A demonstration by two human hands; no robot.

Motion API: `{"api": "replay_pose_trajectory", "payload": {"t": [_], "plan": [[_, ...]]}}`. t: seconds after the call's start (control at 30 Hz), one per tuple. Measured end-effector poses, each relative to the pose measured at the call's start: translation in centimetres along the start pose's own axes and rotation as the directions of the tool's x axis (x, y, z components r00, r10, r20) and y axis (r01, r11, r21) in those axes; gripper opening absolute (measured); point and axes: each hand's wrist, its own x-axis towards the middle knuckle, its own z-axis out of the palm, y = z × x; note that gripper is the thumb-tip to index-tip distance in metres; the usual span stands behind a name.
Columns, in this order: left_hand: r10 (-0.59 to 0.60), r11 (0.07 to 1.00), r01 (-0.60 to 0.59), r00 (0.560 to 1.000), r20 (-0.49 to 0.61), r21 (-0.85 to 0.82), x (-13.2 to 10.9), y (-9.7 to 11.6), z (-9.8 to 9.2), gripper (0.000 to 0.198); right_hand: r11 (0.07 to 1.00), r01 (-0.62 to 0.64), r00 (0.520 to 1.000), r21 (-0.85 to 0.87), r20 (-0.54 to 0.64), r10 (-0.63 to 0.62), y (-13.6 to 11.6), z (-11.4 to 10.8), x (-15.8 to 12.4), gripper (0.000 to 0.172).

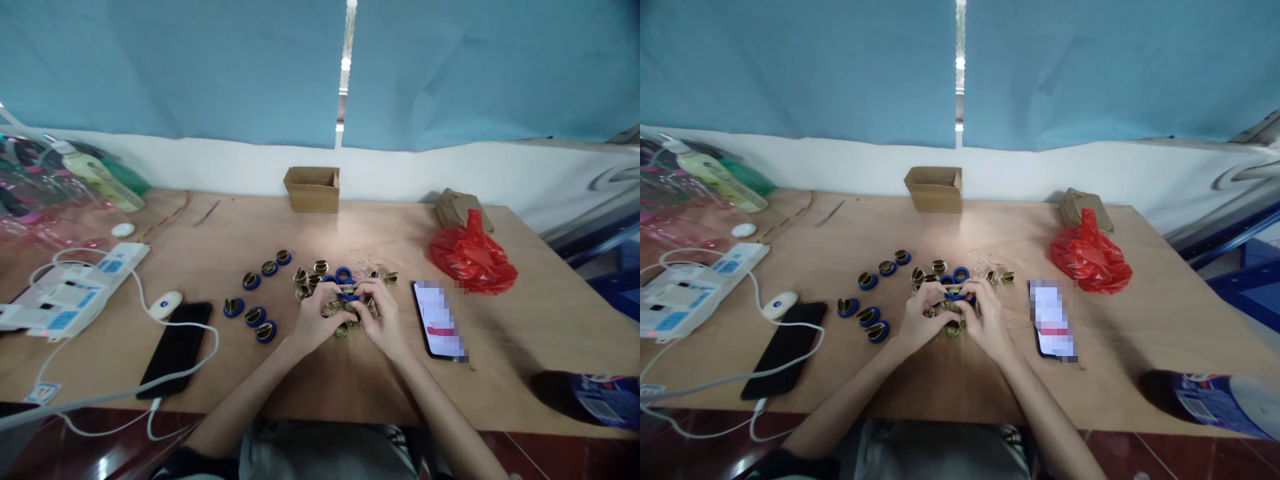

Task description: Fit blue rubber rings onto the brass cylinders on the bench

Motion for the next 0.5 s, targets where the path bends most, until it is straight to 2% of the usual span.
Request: {"api": "replay_pose_trajectory", "payload": {"t": [0.23, 0.5], "plan": [[0.022, 0.999, -0.021, 1.000, -0.023, 0.041, -0.07, 0.90, 0.08, 0.040, 0.980, -0.089, 0.994, 0.177, 0.082, 0.075, -0.15, -0.58, 0.28, 0.005], [0.047, 0.999, -0.047, 0.998, -0.040, 0.000, 0.06, 0.27, 0.11, 0.037, 0.963, -0.080, 0.994, 0.258, 0.095, 0.057, -0.28, -0.86, 0.21, 0.004]]}}
